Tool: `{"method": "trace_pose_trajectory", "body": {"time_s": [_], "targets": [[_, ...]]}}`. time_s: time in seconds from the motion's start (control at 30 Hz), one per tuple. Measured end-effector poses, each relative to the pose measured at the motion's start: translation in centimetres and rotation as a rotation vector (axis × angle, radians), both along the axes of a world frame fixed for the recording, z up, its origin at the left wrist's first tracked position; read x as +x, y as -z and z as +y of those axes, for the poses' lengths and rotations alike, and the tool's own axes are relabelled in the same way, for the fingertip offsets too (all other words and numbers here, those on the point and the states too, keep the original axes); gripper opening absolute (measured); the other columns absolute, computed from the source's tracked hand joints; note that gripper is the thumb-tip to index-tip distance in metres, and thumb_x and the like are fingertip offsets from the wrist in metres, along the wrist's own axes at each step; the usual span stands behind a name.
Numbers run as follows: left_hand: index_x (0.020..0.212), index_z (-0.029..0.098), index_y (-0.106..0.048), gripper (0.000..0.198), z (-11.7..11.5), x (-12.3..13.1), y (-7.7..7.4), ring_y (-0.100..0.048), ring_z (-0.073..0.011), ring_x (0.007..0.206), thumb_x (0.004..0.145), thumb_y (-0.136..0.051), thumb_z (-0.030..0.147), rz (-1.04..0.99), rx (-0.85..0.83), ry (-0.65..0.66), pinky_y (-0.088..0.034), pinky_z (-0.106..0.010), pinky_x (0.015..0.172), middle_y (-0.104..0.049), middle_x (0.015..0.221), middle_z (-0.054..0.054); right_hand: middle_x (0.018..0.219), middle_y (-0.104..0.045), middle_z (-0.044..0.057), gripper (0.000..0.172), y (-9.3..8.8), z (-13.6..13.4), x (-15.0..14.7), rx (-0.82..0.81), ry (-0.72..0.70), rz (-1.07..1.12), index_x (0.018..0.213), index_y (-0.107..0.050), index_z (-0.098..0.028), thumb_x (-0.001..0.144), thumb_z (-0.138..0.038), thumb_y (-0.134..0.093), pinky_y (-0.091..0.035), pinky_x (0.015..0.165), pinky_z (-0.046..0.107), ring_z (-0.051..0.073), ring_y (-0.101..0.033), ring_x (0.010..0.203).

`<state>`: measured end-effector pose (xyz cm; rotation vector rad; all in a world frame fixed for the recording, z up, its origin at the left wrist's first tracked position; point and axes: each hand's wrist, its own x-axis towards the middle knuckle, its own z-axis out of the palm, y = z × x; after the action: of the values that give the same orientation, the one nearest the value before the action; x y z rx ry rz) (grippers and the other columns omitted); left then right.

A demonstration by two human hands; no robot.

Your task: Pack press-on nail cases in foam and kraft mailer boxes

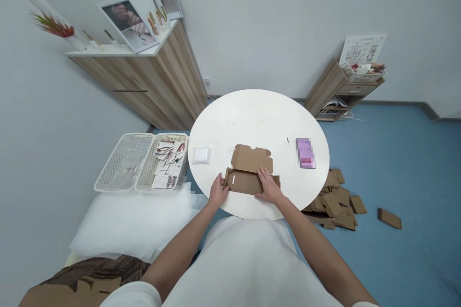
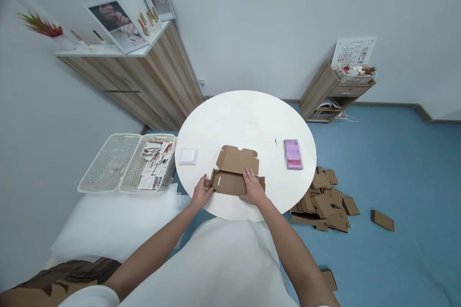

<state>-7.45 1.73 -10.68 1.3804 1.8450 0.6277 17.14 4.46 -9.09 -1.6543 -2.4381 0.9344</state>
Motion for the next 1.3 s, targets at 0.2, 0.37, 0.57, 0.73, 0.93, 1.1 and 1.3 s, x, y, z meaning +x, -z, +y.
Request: {"method": "trace_pose_trajectory", "body": {"time_s": [0.2,0.37,0.57,0.73,0.93,1.1,1.3], "targets": [[0.116,0.013,-0.044,0.042,0.7,0.4,-1.3,-0.057,-0.0157,0.084,0.075,-0.049,0.016,-0.026,-0.016,-0.042,-0.045,-0.03,0.079,-0.059,0.096,-0.008,0.146,-0.002,0.01,0.108,-0.2,0.0,-0.7,-0.033,0.029,-0.011,0.138,-0.001,-0.017,0.055,-0.036,-0.068,-0.014,0.105,0.042,0.027,0.002,0.133],[0.113,0.013,-0.047,0.044,0.4,1.7,-2.2,-0.057,-0.0168,0.084,0.072,-0.055,0.027,0.003,0.016,0.041,-0.045,-0.029,0.075,-0.055,0.104,-0.011,0.146,0.002,0.01,0.112,-0.4,-0.7,-2.6,-0.106,0.078,-0.066,0.138,-0.001,-0.016,0.052,-0.035,-0.07,-0.018,0.103,0.043,0.028,0.006,0.132],[0.116,0.012,-0.043,0.051,0.3,1.7,-2.1,-0.053,-0.0206,0.098,0.073,-0.053,0.039,0.044,-0.004,0.138,-0.042,-0.029,0.078,-0.052,0.113,-0.015,0.145,0.011,0.008,0.119,-1.0,-1.9,-3.2,-0.137,0.08,-0.125,0.137,0.009,-0.016,0.051,-0.041,-0.07,-0.015,0.104,0.042,0.026,0.015,0.131],[0.106,0.013,-0.047,0.031,1.0,0.9,-2.1,-0.055,-0.0184,0.097,0.081,-0.041,0.03,0.242,-0.138,0.302,-0.04,-0.025,0.075,-0.058,0.108,-0.012,0.143,0.017,0.01,0.13,-2.2,-2.3,-3.0,-0.234,-0.013,-0.217,0.134,0.019,-0.017,0.045,-0.052,-0.069,-0.013,0.101,0.052,0.028,0.023,0.128],[0.094,0.015,-0.048,0.02,0.4,0.1,-2.3,-0.059,-0.0215,0.085,0.08,-0.04,0.027,0.338,-0.209,0.38,-0.04,-0.027,0.065,-0.062,0.091,-0.011,0.142,0.02,0.009,0.133,-2.8,-2.2,-3.5,-0.234,-0.032,-0.273,0.134,0.017,-0.019,0.041,-0.05,-0.073,-0.013,0.1,0.055,0.029,0.021,0.128],[0.095,0.016,-0.046,0.018,0.6,0.3,-2.3,-0.059,-0.024,0.083,0.08,-0.037,0.023,0.398,-0.232,0.4,-0.04,-0.03,0.063,-0.062,0.088,-0.011,0.144,0.014,0.009,0.129,-2.1,-2.9,-3.9,-0.157,0.009,-0.253,0.136,0.01,-0.02,0.042,-0.047,-0.074,-0.016,0.099,0.055,0.031,0.015,0.13],[0.106,0.017,-0.044,0.033,0.4,0.2,-2.8,-0.057,-0.0254,0.093,0.083,-0.034,0.038,0.361,-0.199,0.4,-0.04,-0.033,0.071,-0.06,0.098,-0.012,0.145,0.007,0.012,0.127,-1.7,-2.4,-3.6,-0.123,0.026,-0.274,0.137,0.006,-0.021,0.041,-0.046,-0.075,-0.015,0.101,0.053,0.03,0.01,0.131]]}}
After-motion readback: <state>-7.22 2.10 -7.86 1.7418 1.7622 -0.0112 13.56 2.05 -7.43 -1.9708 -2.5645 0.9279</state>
